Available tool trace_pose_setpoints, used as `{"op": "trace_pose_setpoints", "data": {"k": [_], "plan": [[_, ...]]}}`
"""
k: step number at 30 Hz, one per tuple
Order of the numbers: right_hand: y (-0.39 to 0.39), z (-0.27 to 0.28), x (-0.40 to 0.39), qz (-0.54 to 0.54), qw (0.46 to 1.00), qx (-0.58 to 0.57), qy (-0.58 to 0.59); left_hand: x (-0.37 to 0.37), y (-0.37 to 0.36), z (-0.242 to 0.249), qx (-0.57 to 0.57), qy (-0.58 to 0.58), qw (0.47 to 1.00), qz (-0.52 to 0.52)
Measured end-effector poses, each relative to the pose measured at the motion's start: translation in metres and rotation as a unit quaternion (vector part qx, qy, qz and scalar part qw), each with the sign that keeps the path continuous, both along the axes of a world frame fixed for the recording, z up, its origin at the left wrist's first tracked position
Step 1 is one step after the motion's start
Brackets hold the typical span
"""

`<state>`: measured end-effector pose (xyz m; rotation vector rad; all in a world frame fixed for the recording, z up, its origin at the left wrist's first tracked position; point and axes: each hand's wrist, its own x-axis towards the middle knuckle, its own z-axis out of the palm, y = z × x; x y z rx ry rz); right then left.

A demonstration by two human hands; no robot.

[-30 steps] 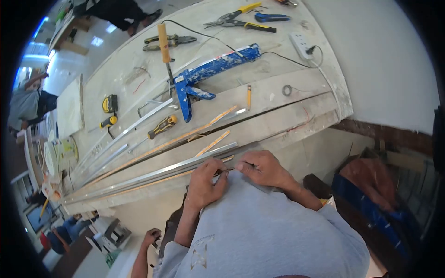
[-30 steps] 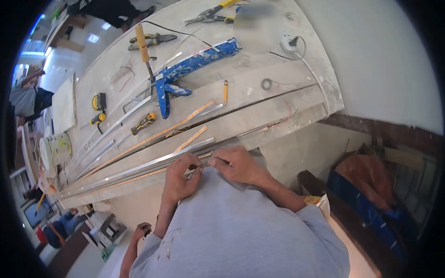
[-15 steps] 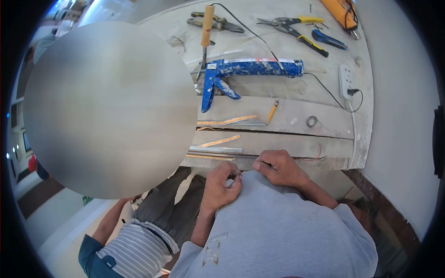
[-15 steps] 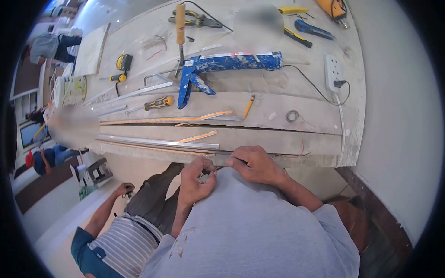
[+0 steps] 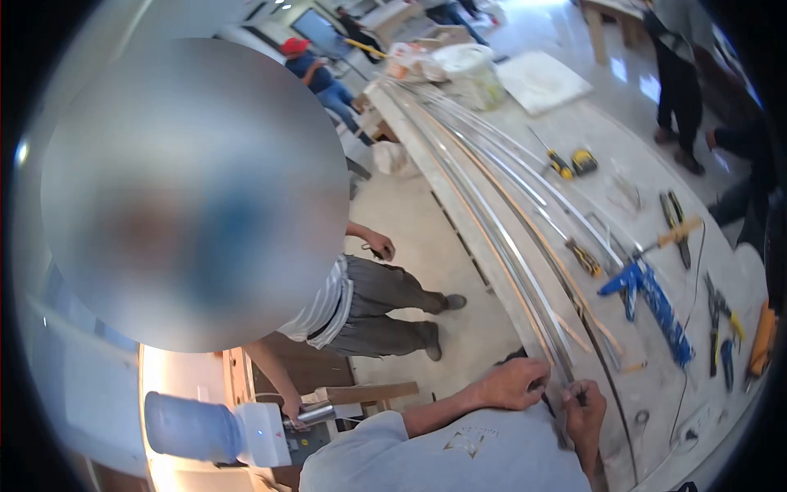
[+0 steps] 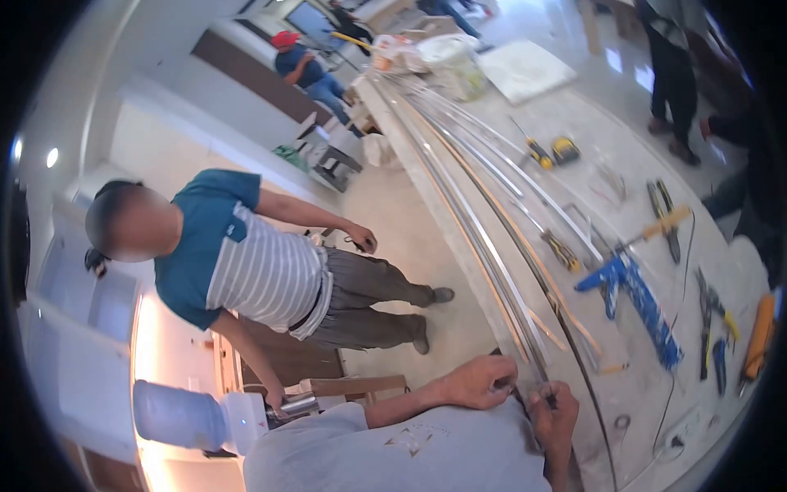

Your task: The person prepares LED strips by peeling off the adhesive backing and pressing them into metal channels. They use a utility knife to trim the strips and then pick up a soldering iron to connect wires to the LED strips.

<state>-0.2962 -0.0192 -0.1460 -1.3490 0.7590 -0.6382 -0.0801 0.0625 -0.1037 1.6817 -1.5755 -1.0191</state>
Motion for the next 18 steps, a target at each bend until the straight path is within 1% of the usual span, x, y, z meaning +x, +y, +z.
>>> {"op": "trace_pose_setpoints", "data": {"k": [2, 4, 6, 7, 9, 11, 15, 18], "plan": [[-0.005, 0.001, 0.006, 0.016, 1.000, 0.016, -0.011, 0.001, 0.009, -0.002, -0.019, -0.004, 0.999, 0.026], [-0.010, -0.007, 0.010, 0.049, 0.998, 0.001, -0.028, 0.004, 0.017, 0.000, -0.031, -0.006, 0.998, 0.051], [-0.015, -0.005, 0.017, 0.054, 0.998, 0.022, -0.037, 0.007, 0.024, 0.003, -0.027, -0.022, 0.998, 0.052], [-0.016, -0.005, 0.021, 0.066, 0.997, 0.013, -0.045, 0.007, 0.027, 0.000, -0.024, -0.015, 0.997, 0.067], [-0.016, -0.007, 0.028, 0.060, 0.996, 0.029, -0.064, 0.008, 0.031, -0.001, -0.037, -0.023, 0.996, 0.083], [-0.018, -0.007, 0.034, 0.082, 0.994, 0.027, -0.073, 0.010, 0.033, 0.004, -0.046, -0.028, 0.994, 0.095], [-0.024, 0.004, 0.041, 0.107, 0.991, 0.047, -0.062, 0.008, 0.034, 0.010, -0.063, -0.041, 0.990, 0.117], [-0.029, 0.004, 0.041, 0.111, 0.992, 0.032, -0.051, 0.007, 0.032, 0.010, -0.067, -0.033, 0.990, 0.122]]}}
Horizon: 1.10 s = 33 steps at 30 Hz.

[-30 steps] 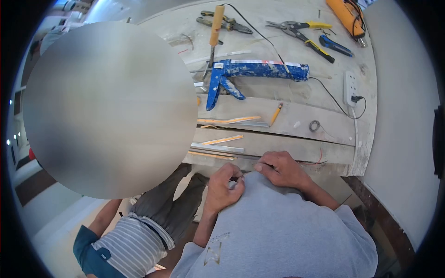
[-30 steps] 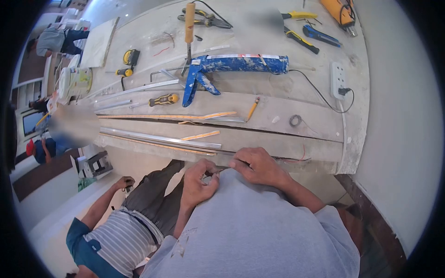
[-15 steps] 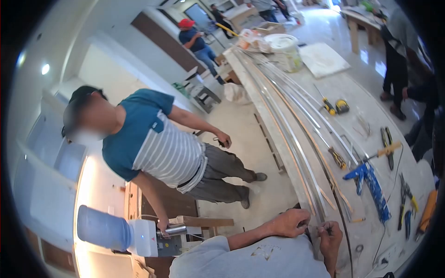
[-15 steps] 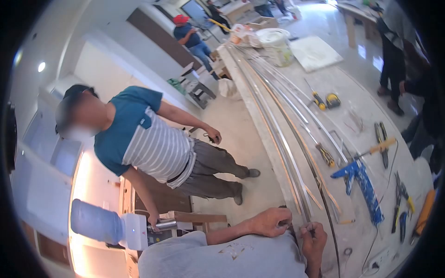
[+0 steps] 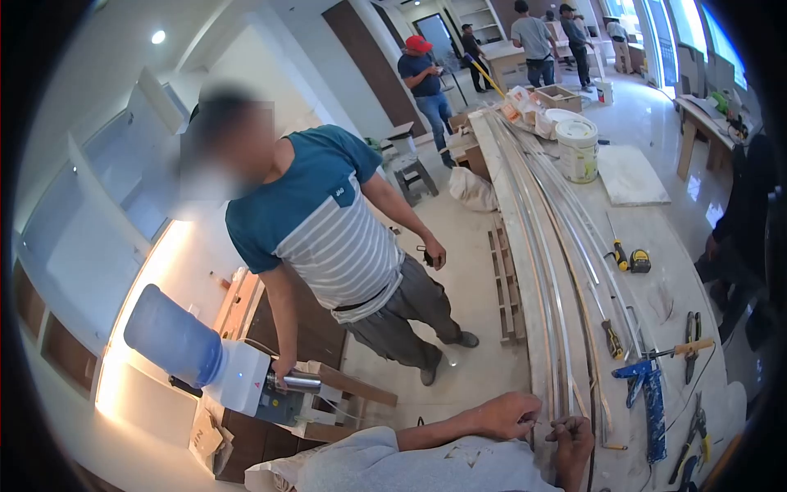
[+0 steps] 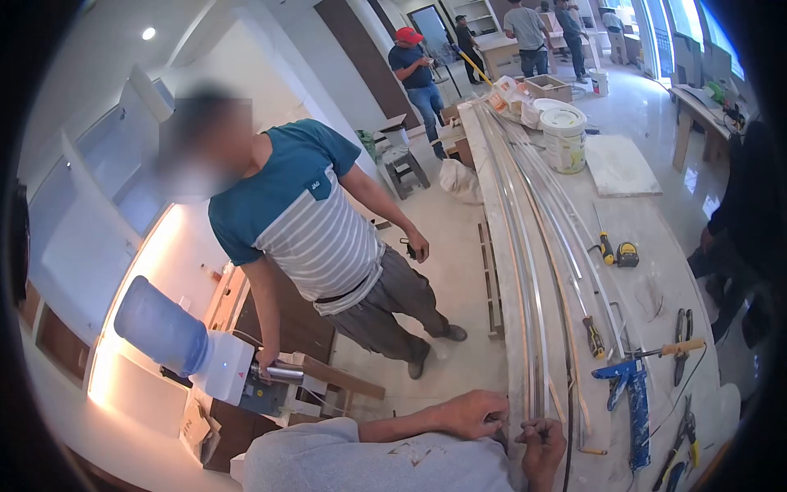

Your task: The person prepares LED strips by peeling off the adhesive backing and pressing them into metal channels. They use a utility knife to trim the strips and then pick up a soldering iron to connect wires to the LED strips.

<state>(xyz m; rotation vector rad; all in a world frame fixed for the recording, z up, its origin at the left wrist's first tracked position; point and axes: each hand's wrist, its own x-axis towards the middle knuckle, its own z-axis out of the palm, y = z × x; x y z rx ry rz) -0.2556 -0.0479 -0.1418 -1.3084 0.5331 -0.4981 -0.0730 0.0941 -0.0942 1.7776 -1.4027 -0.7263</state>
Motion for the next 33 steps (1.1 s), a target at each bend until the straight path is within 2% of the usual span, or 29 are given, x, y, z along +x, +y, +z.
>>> {"op": "trace_pose_setpoints", "data": {"k": [7, 16, 18, 21, 28, 33], "plan": [[-0.004, -0.006, -0.008, -0.028, 0.998, 0.046, -0.024, -0.004, -0.007, -0.003, -0.005, -0.001, 1.000, -0.016], [-0.009, -0.010, -0.016, -0.014, 0.999, 0.035, -0.005, -0.007, -0.012, -0.003, 0.012, 0.003, 1.000, -0.028], [-0.007, -0.010, -0.015, -0.031, 0.997, 0.066, -0.026, -0.007, -0.014, 0.003, 0.018, -0.010, 0.999, -0.025], [-0.007, -0.004, -0.015, -0.015, 1.000, 0.015, -0.008, -0.010, -0.012, 0.005, 0.017, -0.007, 1.000, -0.005], [-0.004, 0.007, -0.009, 0.055, 0.998, 0.028, 0.027, -0.011, 0.005, 0.008, 0.005, 0.005, 0.998, 0.063], [-0.004, 0.007, 0.003, 0.113, 0.993, -0.024, 0.038, -0.016, 0.029, -0.001, -0.005, -0.022, 0.993, 0.120]]}}
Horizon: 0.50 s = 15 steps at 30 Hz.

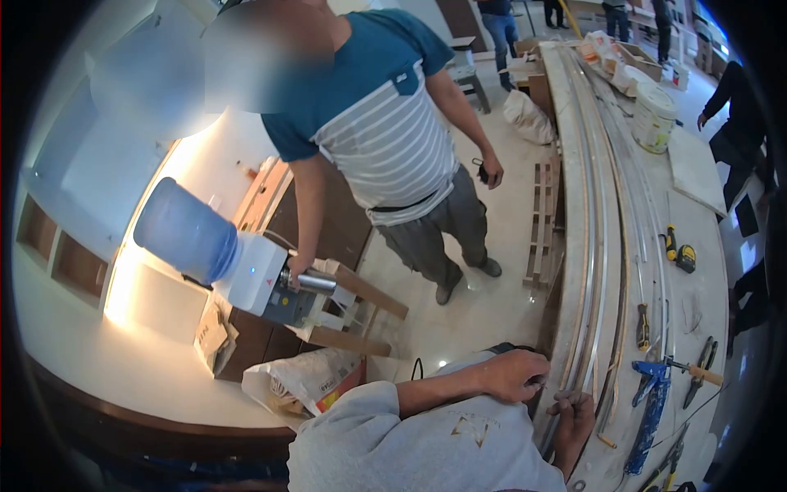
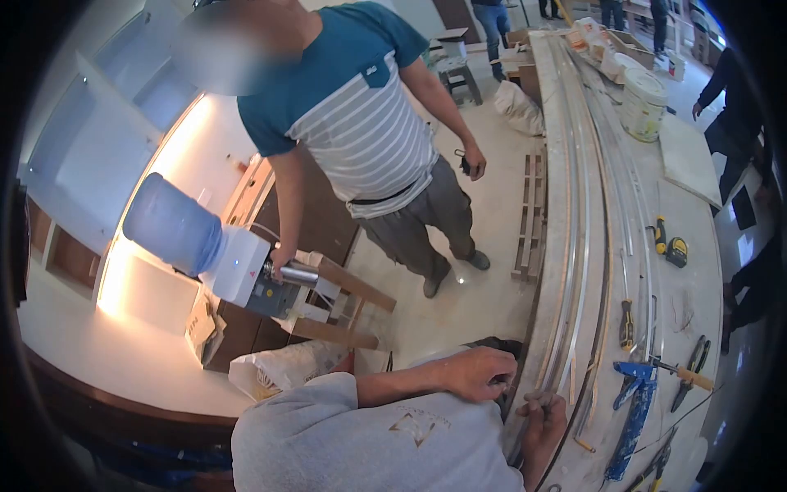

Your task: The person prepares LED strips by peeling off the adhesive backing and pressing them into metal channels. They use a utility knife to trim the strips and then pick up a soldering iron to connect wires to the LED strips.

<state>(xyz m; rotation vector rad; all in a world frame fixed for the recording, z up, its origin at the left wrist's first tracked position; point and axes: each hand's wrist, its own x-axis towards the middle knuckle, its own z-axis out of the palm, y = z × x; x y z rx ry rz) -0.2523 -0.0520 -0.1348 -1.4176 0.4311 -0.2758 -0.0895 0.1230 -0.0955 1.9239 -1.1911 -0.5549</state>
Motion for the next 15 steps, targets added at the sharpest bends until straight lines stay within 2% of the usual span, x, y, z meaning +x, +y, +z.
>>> {"op": "trace_pose_setpoints", "data": {"k": [4, 9, 13, 15], "plan": [[-0.002, -0.001, 0.006, 0.029, 0.999, -0.038, 0.023, -0.003, 0.011, -0.003, -0.005, 0.040, 0.999, 0.015], [0.001, -0.002, 0.006, 0.017, 0.999, 0.000, 0.027, -0.002, 0.010, -0.004, 0.008, 0.049, 0.999, 0.002], [0.002, -0.003, -0.002, -0.008, 0.999, -0.026, 0.034, -0.001, 0.003, 0.002, 0.024, 0.065, 0.998, -0.011], [0.003, -0.012, -0.003, -0.004, 0.999, 0.032, 0.012, -0.001, -0.003, 0.004, 0.021, 0.065, 0.997, -0.023]]}}
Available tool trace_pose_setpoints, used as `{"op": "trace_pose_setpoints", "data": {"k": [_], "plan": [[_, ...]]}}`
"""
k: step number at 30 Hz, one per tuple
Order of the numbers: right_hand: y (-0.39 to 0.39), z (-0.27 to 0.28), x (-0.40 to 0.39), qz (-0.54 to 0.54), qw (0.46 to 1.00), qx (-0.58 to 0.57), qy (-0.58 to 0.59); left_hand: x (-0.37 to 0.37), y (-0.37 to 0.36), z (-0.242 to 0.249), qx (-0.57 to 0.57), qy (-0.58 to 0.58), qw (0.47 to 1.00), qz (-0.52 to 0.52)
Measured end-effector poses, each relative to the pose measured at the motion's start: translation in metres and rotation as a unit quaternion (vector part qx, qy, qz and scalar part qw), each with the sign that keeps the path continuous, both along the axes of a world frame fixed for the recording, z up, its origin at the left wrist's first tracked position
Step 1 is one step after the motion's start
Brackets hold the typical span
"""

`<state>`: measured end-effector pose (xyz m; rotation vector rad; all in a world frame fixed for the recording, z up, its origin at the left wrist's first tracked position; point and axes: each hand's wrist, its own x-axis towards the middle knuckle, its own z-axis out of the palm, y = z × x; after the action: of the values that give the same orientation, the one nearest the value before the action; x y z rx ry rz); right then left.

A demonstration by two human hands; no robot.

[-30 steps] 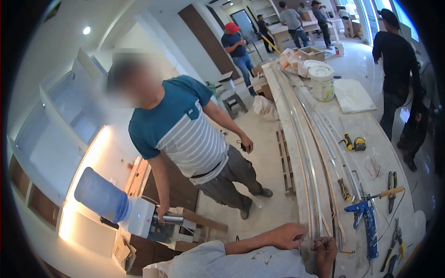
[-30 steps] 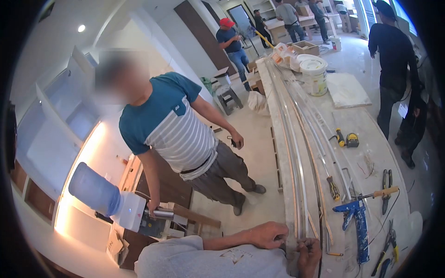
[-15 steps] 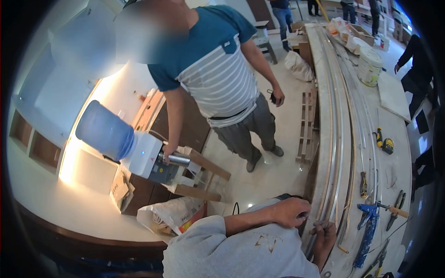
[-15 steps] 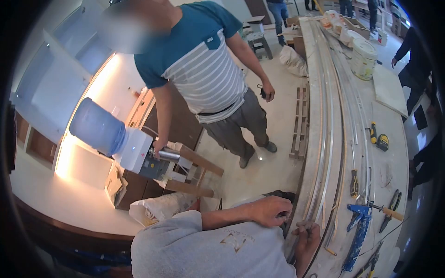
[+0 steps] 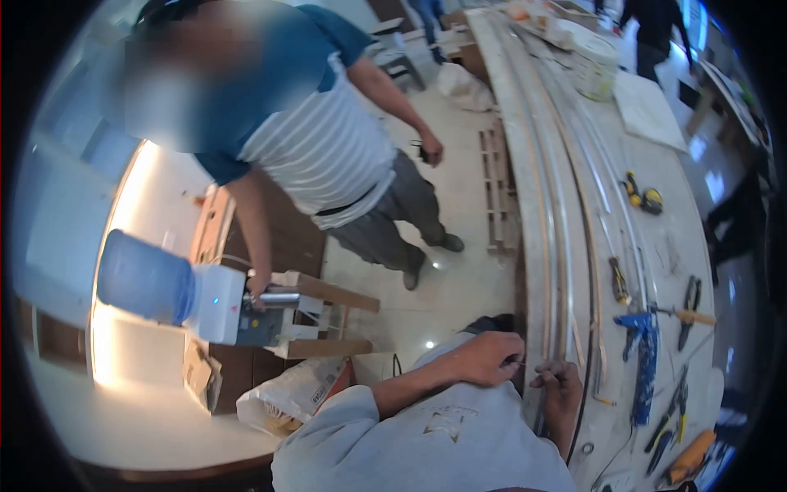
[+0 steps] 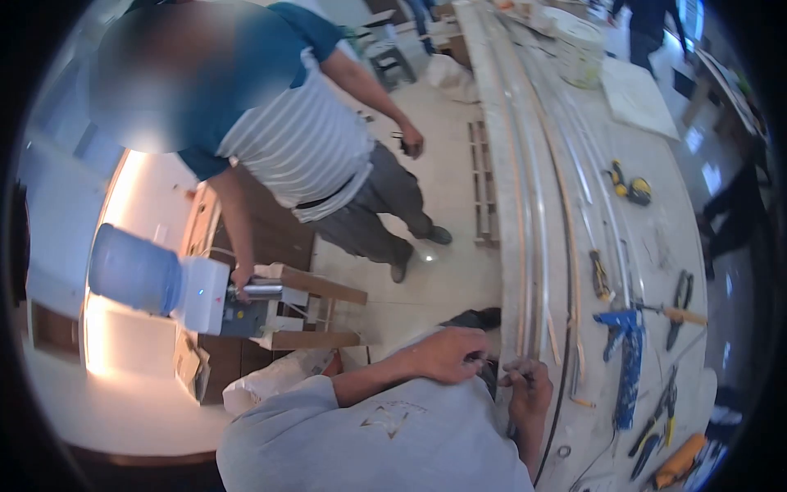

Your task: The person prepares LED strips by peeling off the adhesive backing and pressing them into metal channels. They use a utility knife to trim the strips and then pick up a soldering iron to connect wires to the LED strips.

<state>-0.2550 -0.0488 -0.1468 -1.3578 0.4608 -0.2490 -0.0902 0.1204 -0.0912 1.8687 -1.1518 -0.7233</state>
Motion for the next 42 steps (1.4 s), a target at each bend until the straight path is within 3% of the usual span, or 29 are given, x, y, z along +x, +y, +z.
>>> {"op": "trace_pose_setpoints", "data": {"k": [17, 19, 21, 22, 23, 25, 26, 28, 30, 34, 42], "plan": [[-0.003, -0.002, -0.002, -0.057, 0.998, -0.001, 0.001, 0.015, -0.019, 0.000, 0.019, 0.015, 0.999, -0.049], [-0.003, 0.001, -0.005, -0.047, 0.997, -0.038, 0.048, 0.010, -0.013, -0.002, 0.020, 0.006, 0.998, -0.060], [-0.004, -0.002, -0.015, -0.060, 0.997, -0.026, 0.027, 0.015, -0.033, 0.007, -0.039, -0.053, 0.989, -0.131], [0.002, -0.007, -0.029, -0.098, 0.995, -0.018, 0.024, 0.017, -0.050, 0.020, -0.058, 0.027, 0.985, -0.161], [0.000, 0.003, -0.035, -0.100, 0.982, -0.157, 0.044, 0.023, -0.065, 0.007, -0.082, 0.032, 0.976, -0.198], [0.010, 0.012, -0.048, -0.135, 0.953, -0.233, 0.137, 0.016, -0.075, -0.022, -0.081, 0.103, 0.949, -0.288], [0.018, 0.024, -0.046, -0.191, 0.959, -0.142, 0.152, 0.019, -0.087, -0.032, -0.058, 0.091, 0.948, -0.299], [0.048, 0.020, -0.049, -0.209, 0.938, -0.166, 0.223, 0.028, -0.078, -0.033, -0.027, 0.079, 0.940, -0.330], [0.047, 0.023, -0.034, -0.290, 0.945, -0.098, 0.118, 0.046, -0.098, -0.035, -0.057, 0.159, 0.918, -0.360], [0.056, 0.039, 0.007, -0.336, 0.926, -0.109, 0.134, 0.090, -0.111, -0.030, -0.071, 0.111, 0.913, -0.387], [0.039, 0.055, 0.089, -0.374, 0.896, -0.158, 0.179, 0.192, -0.119, -0.038, -0.044, 0.133, 0.913, -0.383]]}}
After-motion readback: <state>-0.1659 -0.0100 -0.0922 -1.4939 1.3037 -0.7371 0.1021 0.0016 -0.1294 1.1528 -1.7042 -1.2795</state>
